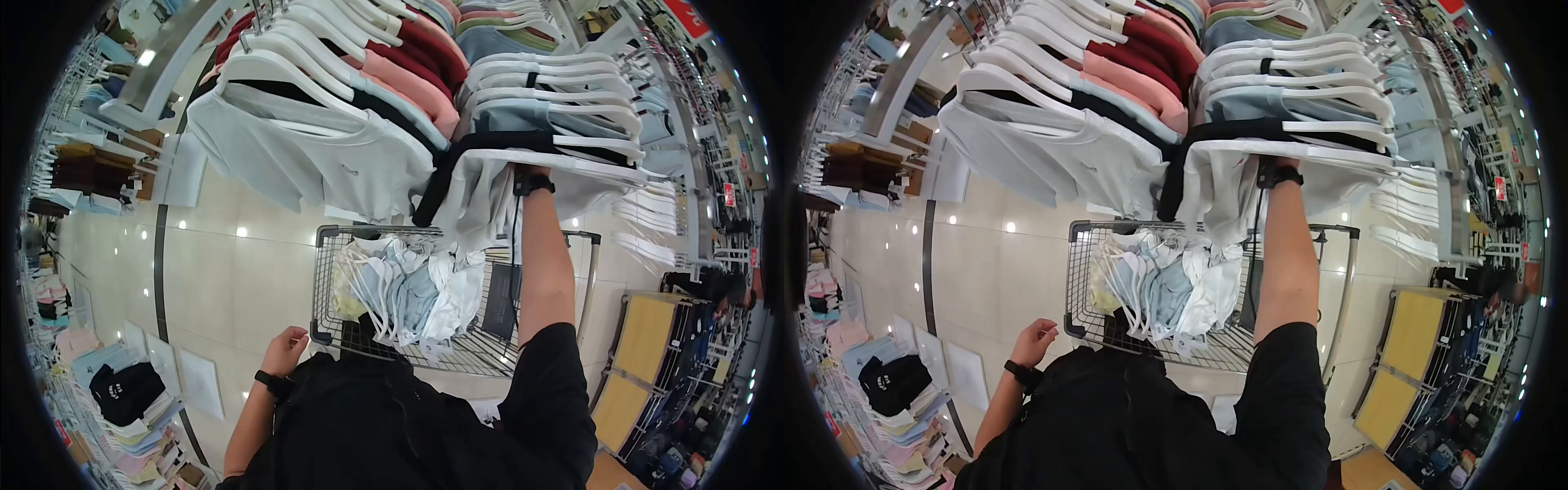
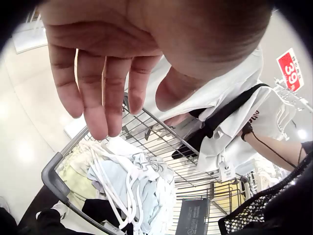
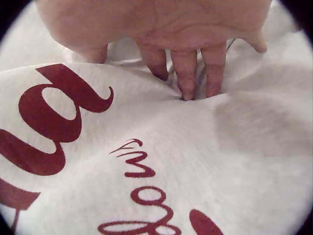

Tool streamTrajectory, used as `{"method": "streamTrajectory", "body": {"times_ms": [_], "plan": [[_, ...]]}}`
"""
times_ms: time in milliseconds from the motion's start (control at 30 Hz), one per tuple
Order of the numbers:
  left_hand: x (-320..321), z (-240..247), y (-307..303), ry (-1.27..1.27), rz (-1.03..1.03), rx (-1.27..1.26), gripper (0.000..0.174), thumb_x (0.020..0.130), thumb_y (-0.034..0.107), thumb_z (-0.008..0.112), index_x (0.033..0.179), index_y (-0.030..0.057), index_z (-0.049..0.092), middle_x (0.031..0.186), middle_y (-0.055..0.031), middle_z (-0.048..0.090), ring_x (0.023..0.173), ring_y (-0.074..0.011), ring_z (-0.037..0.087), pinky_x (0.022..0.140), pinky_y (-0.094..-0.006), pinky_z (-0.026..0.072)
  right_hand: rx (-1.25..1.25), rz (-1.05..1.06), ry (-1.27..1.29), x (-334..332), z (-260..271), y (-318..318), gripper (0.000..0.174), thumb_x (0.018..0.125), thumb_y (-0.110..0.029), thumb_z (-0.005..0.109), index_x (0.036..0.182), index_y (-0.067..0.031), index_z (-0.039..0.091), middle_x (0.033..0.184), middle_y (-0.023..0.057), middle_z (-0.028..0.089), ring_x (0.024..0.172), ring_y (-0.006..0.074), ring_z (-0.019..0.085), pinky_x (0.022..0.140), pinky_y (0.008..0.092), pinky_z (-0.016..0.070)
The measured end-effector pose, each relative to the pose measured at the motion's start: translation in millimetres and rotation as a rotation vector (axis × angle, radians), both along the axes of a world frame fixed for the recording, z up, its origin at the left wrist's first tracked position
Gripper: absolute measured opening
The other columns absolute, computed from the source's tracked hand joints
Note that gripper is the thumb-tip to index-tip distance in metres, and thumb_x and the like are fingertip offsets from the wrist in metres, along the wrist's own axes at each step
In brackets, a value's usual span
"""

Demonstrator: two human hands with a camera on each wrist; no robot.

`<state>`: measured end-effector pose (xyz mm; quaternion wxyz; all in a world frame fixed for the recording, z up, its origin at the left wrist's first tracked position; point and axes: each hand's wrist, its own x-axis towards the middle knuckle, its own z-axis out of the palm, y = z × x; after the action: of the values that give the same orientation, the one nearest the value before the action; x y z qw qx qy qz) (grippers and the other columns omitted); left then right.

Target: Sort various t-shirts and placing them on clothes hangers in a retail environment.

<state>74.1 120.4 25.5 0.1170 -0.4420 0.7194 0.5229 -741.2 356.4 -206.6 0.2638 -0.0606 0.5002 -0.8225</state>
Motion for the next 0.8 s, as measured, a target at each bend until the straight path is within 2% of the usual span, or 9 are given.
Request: {"method": "streamTrajectory", "body": {"times_ms": [200, 267, 500, 533, 567, 600, 633, 733, 800], "plan": [[-5, -7, 1, -0.037, -0.018, 0.009, 0.026, 0.097, 0.019, 0.067, 0.113, -0.0012, 0.066, 0.092, -0.0089, 0.073, 0.082, -0.0152, 0.068, 0.077, -0.03, 0.0545, 0.551, 0.001, 0.474, 31, -28, 35, 0.042, 0.087, -0.043, 0.067, 0.116, -0.0129, 0.07, 0.119, 0.011, 0.071, 0.118, 0.0309, 0.063, 0.102, 0.0448, 0.0486], [-1, -14, 1, -0.05, -0.054, -0.027, 0.029, 0.096, 0.023, 0.066, 0.113, -0.0001, 0.066, 0.094, -0.013, 0.073, 0.083, -0.0221, 0.069, 0.078, -0.0347, 0.0551, 0.734, 0.001, 0.639, 63, -32, 40, 0.041, 0.086, -0.042, 0.067, 0.115, -0.0124, 0.071, 0.118, 0.0116, 0.071, 0.118, 0.0314, 0.063, 0.101, 0.0446, 0.0494], [-6, -10, -1, -0.088, -0.113, -0.064, 0.029, 0.096, 0.025, 0.066, 0.112, 0.0013, 0.067, 0.096, -0.0147, 0.074, 0.085, -0.0258, 0.071, 0.077, -0.0367, 0.0559, 1.35, 0.041, 1.223, 242, -33, 43, 0.036, 0.086, -0.037, 0.069, 0.112, -0.0109, 0.072, 0.114, 0.0138, 0.072, 0.115, 0.0328, 0.064, 0.097, 0.0439, 0.0522], [-5, -12, -1, -0.08, -0.119, -0.072, 0.028, 0.095, 0.025, 0.066, 0.112, 0.0018, 0.067, 0.096, -0.0147, 0.074, 0.085, -0.0266, 0.071, 0.077, -0.0371, 0.0561, 1.354, 0.126, 1.18, 274, 5, 33, 0.034, 0.089, -0.032, 0.068, 0.113, -0.0079, 0.071, 0.104, 0.0207, 0.072, 0.103, 0.039, 0.068, 0.086, 0.0468, 0.0551], [-5, -13, -1, -0.071, -0.127, -0.081, 0.028, 0.095, 0.025, 0.066, 0.111, 0.0022, 0.067, 0.096, -0.0147, 0.074, 0.085, -0.0273, 0.071, 0.077, -0.0374, 0.0562, 1.259, 0.075, 1.008, 297, -10, 30, 0.033, 0.091, -0.032, 0.064, 0.107, -0.0036, 0.07, 0.092, 0.0237, 0.071, 0.091, 0.0438, 0.068, 0.078, 0.0477, 0.055], [-5, -14, 0, -0.067, -0.126, -0.088, 0.027, 0.095, 0.025, 0.066, 0.111, 0.0033, 0.067, 0.096, -0.0135, 0.074, 0.084, -0.027, 0.071, 0.077, -0.0373, 0.0564, 1.144, 0.028, 0.575, 342, 32, 13, 0.032, 0.092, -0.031, 0.063, 0.101, -0.0015, 0.069, 0.085, 0.0232, 0.07, 0.085, 0.0444, 0.068, 0.071, 0.0483, 0.0536], [-3, -15, 4, -0.073, -0.125, -0.09, 0.027, 0.095, 0.025, 0.066, 0.111, 0.0033, 0.067, 0.096, -0.0135, 0.074, 0.084, -0.027, 0.071, 0.077, -0.0373, 0.0564, 1.216, 0.098, 0.52, 383, 40, 10, 0.031, 0.092, -0.032, 0.063, 0.097, -0.0023, 0.069, 0.085, 0.022, 0.07, 0.084, 0.0428, 0.068, 0.071, 0.047, 0.0532], [-3, -21, 4, -0.027, -0.171, -0.085, 0.024, 0.094, 0.024, 0.068, 0.109, 0.0045, 0.067, 0.095, -0.0121, 0.074, 0.082, -0.0262, 0.071, 0.076, -0.0371, 0.0567, 1.058, 0.514, 0.354, 502, -57, 20, 0.035, 0.09, -0.041, 0.065, 0.093, -0.0059, 0.07, 0.086, 0.0172, 0.072, 0.082, 0.0369, 0.069, 0.076, 0.0463, 0.0539], [-5, -23, 3, -0.025, -0.206, -0.085, 0.024, 0.094, 0.023, 0.068, 0.109, 0.0044, 0.067, 0.095, -0.012, 0.074, 0.082, -0.0261, 0.071, 0.076, -0.037, 0.0567, 1.184, 0.93, 0.229, 553, -24, -5, 0.048, 0.086, -0.053, 0.067, 0.104, -0.008, 0.072, 0.099, 0.0173, 0.073, 0.094, 0.0354, 0.069, 0.084, 0.0452, 0.0538]]}}
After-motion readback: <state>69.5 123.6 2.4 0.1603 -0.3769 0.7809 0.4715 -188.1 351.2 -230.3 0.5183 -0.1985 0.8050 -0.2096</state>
